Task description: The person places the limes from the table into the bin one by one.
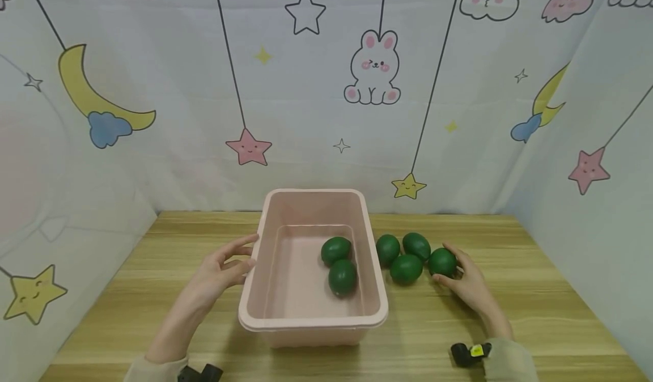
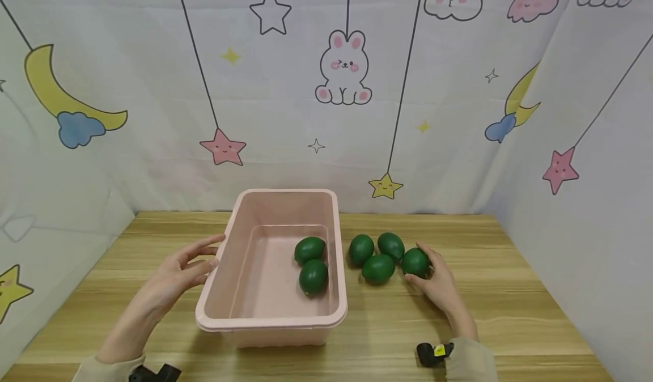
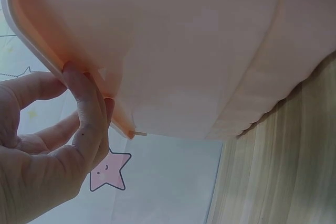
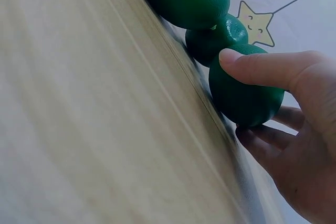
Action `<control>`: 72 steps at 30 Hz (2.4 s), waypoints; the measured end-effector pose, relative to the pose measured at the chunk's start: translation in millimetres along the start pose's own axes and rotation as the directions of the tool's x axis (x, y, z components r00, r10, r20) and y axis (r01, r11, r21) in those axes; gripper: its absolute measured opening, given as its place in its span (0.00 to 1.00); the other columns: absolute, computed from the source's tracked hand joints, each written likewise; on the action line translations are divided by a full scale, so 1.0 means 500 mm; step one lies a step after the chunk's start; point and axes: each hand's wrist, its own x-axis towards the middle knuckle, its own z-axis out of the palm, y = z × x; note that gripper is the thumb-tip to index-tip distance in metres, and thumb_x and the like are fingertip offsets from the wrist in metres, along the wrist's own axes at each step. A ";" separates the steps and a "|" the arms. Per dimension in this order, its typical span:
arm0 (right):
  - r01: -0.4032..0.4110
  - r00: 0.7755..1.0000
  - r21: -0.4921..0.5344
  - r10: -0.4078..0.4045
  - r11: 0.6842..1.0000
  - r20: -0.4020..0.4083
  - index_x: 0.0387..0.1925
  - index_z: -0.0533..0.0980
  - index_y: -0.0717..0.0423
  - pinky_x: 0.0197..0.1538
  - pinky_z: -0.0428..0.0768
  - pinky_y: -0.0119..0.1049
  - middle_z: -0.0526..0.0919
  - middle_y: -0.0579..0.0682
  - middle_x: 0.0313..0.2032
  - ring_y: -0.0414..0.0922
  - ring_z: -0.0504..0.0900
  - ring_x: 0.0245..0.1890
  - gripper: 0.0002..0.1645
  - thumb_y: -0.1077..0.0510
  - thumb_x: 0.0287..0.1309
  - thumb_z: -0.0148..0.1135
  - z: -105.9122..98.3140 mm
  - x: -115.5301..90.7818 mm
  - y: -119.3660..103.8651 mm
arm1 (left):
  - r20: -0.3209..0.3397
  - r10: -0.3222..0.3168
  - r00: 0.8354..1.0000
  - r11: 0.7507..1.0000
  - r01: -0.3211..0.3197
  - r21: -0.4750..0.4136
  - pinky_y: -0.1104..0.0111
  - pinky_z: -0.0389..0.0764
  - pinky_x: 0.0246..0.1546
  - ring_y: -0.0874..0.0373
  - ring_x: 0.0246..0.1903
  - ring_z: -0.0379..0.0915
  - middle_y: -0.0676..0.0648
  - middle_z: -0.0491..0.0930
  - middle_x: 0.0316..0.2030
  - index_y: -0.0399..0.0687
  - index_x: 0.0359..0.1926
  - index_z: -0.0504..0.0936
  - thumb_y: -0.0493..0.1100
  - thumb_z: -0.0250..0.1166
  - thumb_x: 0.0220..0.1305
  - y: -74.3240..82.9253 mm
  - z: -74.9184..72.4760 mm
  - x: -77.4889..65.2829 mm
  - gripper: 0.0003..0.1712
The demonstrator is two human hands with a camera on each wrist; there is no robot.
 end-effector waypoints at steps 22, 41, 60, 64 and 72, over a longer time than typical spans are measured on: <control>-0.059 0.997 -0.028 0.057 0.998 -0.059 0.72 0.56 0.56 0.63 0.70 0.57 0.56 0.68 0.70 0.70 0.61 0.66 0.49 0.54 0.53 0.71 -0.015 -0.001 -0.010 | 0.000 0.000 1.000 1.000 0.000 0.010 0.68 0.82 0.44 0.65 0.43 0.79 0.32 0.65 0.60 0.44 0.70 0.61 0.44 0.60 0.68 -0.001 0.001 0.003 0.33; -0.052 0.996 -0.043 0.049 0.998 -0.069 0.73 0.55 0.53 0.64 0.69 0.58 0.56 0.68 0.69 0.69 0.61 0.66 0.49 0.55 0.54 0.70 -0.026 -0.004 -0.049 | 0.002 0.006 1.000 1.000 -0.006 0.013 0.67 0.82 0.44 0.63 0.43 0.80 0.32 0.66 0.59 0.45 0.70 0.62 0.45 0.60 0.67 -0.001 0.001 0.002 0.33; 0.052 0.996 -0.066 -0.057 0.996 -0.065 0.72 0.57 0.54 0.62 0.69 0.62 0.62 0.67 0.67 0.67 0.64 0.64 0.48 0.55 0.53 0.71 -0.030 0.000 -0.097 | -0.001 -0.009 1.000 1.000 0.010 0.016 0.68 0.82 0.45 0.63 0.45 0.80 0.34 0.65 0.61 0.46 0.70 0.61 0.46 0.60 0.68 0.002 0.000 -0.003 0.33; 0.077 0.995 -0.084 -0.081 0.993 -0.054 0.72 0.57 0.53 0.62 0.69 0.63 0.63 0.66 0.66 0.66 0.66 0.63 0.48 0.56 0.52 0.71 -0.032 0.002 -0.106 | 0.000 -0.006 1.000 1.000 0.006 0.016 0.68 0.82 0.45 0.63 0.45 0.79 0.34 0.65 0.61 0.47 0.70 0.62 0.46 0.60 0.68 0.001 0.001 -0.001 0.33; 0.158 0.985 -0.098 -0.164 0.982 -0.058 0.70 0.60 0.54 0.59 0.73 0.62 0.67 0.65 0.63 0.63 0.70 0.60 0.47 0.56 0.51 0.72 -0.037 0.007 -0.141 | -0.007 -0.019 1.000 1.000 0.020 0.012 0.68 0.82 0.46 0.62 0.46 0.79 0.34 0.65 0.61 0.48 0.70 0.62 0.46 0.60 0.67 0.002 0.001 -0.001 0.33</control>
